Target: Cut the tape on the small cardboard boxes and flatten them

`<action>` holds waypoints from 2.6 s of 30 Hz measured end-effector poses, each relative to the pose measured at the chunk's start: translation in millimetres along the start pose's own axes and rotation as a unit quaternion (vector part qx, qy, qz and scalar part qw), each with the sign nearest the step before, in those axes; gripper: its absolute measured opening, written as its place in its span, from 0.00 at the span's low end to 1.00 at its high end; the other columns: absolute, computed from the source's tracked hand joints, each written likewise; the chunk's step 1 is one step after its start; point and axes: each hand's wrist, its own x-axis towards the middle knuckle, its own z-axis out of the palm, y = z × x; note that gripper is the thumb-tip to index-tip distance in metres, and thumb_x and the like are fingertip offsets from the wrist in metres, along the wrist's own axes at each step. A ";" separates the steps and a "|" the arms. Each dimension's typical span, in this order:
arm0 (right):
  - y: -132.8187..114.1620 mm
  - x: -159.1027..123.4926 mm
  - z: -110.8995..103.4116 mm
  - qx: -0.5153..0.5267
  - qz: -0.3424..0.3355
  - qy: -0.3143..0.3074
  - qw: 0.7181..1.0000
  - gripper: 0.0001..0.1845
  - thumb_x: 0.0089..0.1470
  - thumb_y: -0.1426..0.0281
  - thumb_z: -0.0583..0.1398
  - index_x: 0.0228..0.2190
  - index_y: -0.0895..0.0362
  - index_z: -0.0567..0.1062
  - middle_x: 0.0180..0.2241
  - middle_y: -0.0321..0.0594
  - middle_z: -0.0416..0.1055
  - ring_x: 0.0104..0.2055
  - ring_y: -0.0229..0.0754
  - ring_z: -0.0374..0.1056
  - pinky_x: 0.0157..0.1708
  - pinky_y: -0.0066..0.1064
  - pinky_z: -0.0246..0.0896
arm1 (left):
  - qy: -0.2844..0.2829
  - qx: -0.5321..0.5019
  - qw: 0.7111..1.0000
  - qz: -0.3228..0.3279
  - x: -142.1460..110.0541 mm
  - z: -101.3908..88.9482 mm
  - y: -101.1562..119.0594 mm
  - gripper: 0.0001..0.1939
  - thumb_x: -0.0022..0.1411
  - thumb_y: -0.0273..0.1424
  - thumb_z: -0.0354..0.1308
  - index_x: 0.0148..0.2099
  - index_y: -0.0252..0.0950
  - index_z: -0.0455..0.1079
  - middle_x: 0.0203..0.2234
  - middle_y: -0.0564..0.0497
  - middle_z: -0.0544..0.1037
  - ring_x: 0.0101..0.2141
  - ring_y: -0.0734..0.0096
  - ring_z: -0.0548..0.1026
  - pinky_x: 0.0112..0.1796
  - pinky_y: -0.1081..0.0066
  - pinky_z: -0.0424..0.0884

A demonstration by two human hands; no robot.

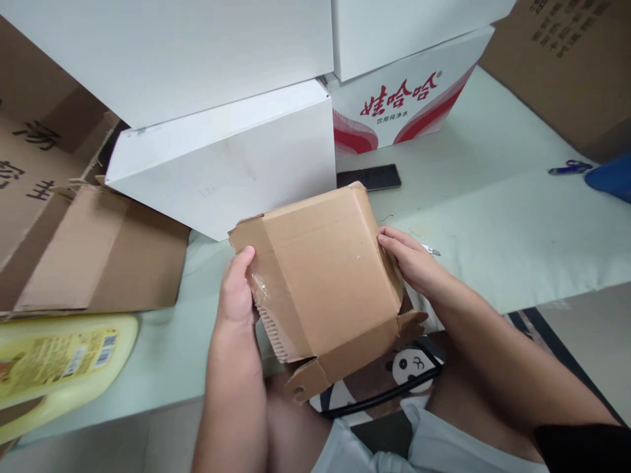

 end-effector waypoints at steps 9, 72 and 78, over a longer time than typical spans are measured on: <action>-2.9 -2.8 -0.3 -0.035 -0.021 -0.004 0.999 0.14 0.59 0.54 0.59 0.30 0.51 0.71 0.31 0.35 0.69 0.39 0.47 0.65 0.44 0.39 0.58 | 0.015 -0.023 1.000 -0.005 -3.4 -1.2 2.7 0.20 0.42 0.43 0.73 0.35 0.36 0.78 0.29 0.49 0.86 0.47 0.46 0.84 0.43 0.63 0.82; 2.4 7.1 -25.2 0.127 -0.068 -0.045 0.989 0.24 0.50 0.51 0.73 0.44 0.49 0.79 0.38 0.37 0.83 0.39 0.44 0.79 0.39 0.33 0.75 | -0.125 0.014 0.992 -0.002 4.3 -17.4 -0.9 0.26 0.41 0.36 0.81 0.43 0.37 0.79 0.36 0.46 0.87 0.40 0.52 0.87 0.45 0.58 0.85; 5.5 3.5 -27.2 0.148 -0.083 -0.068 0.983 0.25 0.53 0.62 0.71 0.52 0.43 0.74 0.41 0.33 0.80 0.31 0.38 0.75 0.29 0.29 0.71 | -0.003 -0.048 0.997 0.064 10.8 -16.7 5.8 0.15 0.45 0.32 0.73 0.38 0.40 0.79 0.40 0.52 0.88 0.42 0.60 0.85 0.48 0.64 0.83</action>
